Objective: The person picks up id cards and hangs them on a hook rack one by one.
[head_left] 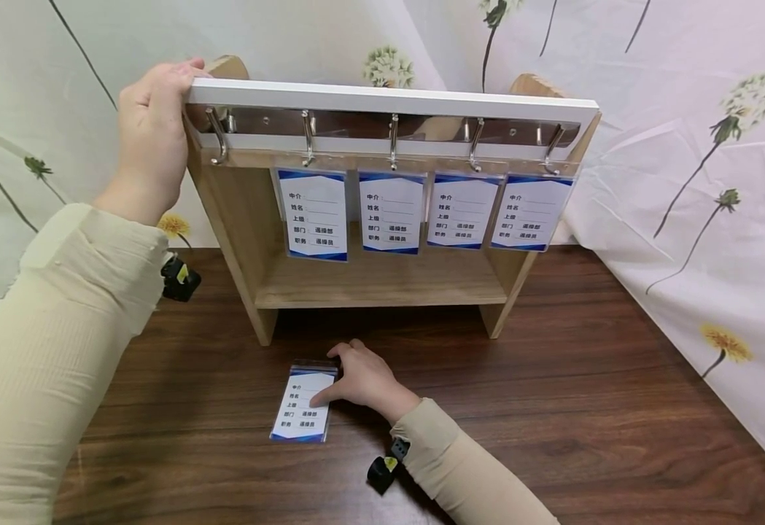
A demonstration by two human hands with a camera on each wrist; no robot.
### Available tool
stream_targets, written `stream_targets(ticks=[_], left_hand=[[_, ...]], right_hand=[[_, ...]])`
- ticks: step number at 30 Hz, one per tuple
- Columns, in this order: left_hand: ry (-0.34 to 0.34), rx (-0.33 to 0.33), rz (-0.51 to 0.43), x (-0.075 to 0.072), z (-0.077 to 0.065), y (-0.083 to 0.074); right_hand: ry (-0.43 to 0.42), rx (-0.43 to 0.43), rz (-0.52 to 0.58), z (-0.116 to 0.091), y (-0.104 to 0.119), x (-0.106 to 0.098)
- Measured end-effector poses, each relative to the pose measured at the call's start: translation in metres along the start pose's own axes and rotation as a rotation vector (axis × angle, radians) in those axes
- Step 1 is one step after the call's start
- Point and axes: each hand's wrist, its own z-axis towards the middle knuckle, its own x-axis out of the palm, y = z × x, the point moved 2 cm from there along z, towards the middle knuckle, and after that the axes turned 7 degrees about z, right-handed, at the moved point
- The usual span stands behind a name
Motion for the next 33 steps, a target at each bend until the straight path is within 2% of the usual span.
stream_targets(ticks=[5,9,17,27,33], left_hand=[[0.025,-0.010,0.020,0.0019,-0.0012,0.0009],[0.009,-0.001,0.017,0.0028,-0.0011,0.0021],[-0.040,-0.014,-0.077,0.0004,0.0005,0.0023],[-0.036,-0.016,-0.026,-0.0013,0.0004,-0.0005],[-0.037,-0.015,-0.049,0.0020,0.0009,0.0013]], right_hand=[[-0.003,0.009,0.005,-0.0012,-0.0013,0.0005],[0.014,0.016,0.011,-0.0027,-0.0014,0.0008],[0.055,0.014,0.004,-0.0033,0.0021,-0.0015],[0.065,0.006,-0.016,-0.0013,0.0066,-0.0041],[0.072,0.025,-0.013,-0.0021,0.0063,-0.0039]])
